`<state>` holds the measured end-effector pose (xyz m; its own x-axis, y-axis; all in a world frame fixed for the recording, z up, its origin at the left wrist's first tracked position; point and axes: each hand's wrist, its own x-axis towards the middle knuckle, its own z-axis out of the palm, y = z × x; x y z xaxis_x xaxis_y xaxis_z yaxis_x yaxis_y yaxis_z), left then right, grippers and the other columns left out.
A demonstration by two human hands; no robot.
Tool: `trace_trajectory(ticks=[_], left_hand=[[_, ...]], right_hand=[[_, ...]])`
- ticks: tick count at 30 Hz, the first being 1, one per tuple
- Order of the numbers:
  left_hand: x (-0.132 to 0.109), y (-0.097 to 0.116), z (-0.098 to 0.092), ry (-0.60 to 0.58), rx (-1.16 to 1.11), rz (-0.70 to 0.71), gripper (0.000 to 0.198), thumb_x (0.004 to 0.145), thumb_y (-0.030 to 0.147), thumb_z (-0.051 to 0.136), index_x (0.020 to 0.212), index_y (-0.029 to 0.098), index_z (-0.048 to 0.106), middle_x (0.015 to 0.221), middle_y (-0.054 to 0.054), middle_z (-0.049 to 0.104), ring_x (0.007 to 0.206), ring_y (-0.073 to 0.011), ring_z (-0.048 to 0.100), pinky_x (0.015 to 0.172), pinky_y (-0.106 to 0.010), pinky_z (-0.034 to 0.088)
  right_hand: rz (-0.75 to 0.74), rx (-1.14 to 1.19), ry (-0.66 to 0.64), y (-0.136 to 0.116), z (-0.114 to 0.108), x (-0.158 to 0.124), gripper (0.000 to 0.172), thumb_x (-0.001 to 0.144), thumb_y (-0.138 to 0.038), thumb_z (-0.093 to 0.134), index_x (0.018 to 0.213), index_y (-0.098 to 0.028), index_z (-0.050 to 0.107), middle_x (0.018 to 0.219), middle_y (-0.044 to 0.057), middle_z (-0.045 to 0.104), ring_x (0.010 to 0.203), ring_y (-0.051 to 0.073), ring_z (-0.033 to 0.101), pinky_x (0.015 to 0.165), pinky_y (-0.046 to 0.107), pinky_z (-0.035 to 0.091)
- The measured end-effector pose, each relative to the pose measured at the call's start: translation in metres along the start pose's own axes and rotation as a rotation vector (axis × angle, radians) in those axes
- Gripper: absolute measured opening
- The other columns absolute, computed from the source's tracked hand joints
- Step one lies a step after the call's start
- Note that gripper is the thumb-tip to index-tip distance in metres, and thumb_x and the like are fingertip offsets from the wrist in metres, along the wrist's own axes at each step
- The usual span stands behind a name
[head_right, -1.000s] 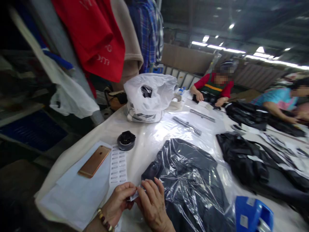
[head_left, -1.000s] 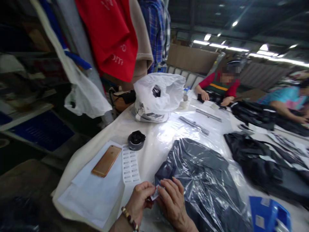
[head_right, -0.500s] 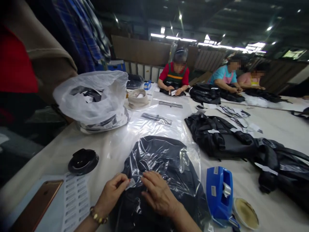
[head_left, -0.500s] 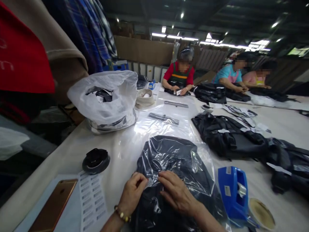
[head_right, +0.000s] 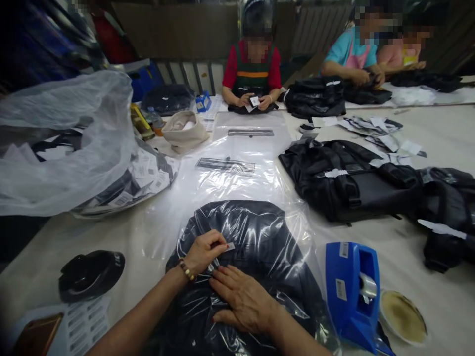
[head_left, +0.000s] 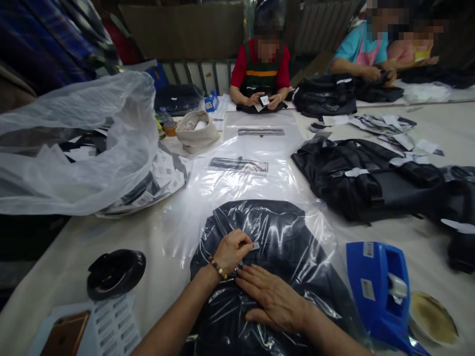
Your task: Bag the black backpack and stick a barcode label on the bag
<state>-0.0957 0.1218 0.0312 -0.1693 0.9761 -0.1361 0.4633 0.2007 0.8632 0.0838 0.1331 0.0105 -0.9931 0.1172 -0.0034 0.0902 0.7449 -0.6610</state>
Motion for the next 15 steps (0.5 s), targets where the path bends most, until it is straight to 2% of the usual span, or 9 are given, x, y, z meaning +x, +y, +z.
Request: trace_trajectory(ticks=[3, 7, 15], left_hand=[[0.016, -0.004, 0.013, -0.086, 0.038, 0.038, 0.012, 0.071, 0.014, 0.058, 0.059, 0.017, 0.056, 0.063, 0.003, 0.049, 0.064, -0.0113, 0.046, 0.064, -0.025, 0.036], [0.030, -0.009, 0.024, -0.140, 0.105, 0.064, 0.013, 0.070, 0.012, 0.060, 0.059, 0.017, 0.057, 0.064, 0.003, 0.050, 0.067, -0.0119, 0.047, 0.067, -0.026, 0.037], [0.043, -0.014, 0.030, -0.212, 0.223, 0.082, 0.011, 0.071, 0.014, 0.061, 0.061, 0.018, 0.060, 0.069, 0.002, 0.054, 0.073, -0.0131, 0.049, 0.071, -0.027, 0.038]], right_hand=[[0.013, 0.028, 0.014, 0.000, 0.000, -0.001, 0.063, 0.086, -0.054, 0.039, 0.135, -0.016, 0.032, 0.139, 0.012, 0.038, 0.131, 0.021, 0.027, 0.110, 0.041, 0.023], [0.033, 0.050, -0.001, 0.002, 0.000, 0.000, 0.063, 0.085, -0.056, 0.038, 0.133, -0.015, 0.036, 0.139, 0.012, 0.039, 0.131, 0.020, 0.028, 0.110, 0.040, 0.023], [0.029, 0.039, -0.003, 0.003, 0.000, 0.002, 0.062, 0.086, -0.056, 0.036, 0.132, -0.013, 0.038, 0.138, 0.012, 0.040, 0.130, 0.021, 0.030, 0.110, 0.039, 0.023]])
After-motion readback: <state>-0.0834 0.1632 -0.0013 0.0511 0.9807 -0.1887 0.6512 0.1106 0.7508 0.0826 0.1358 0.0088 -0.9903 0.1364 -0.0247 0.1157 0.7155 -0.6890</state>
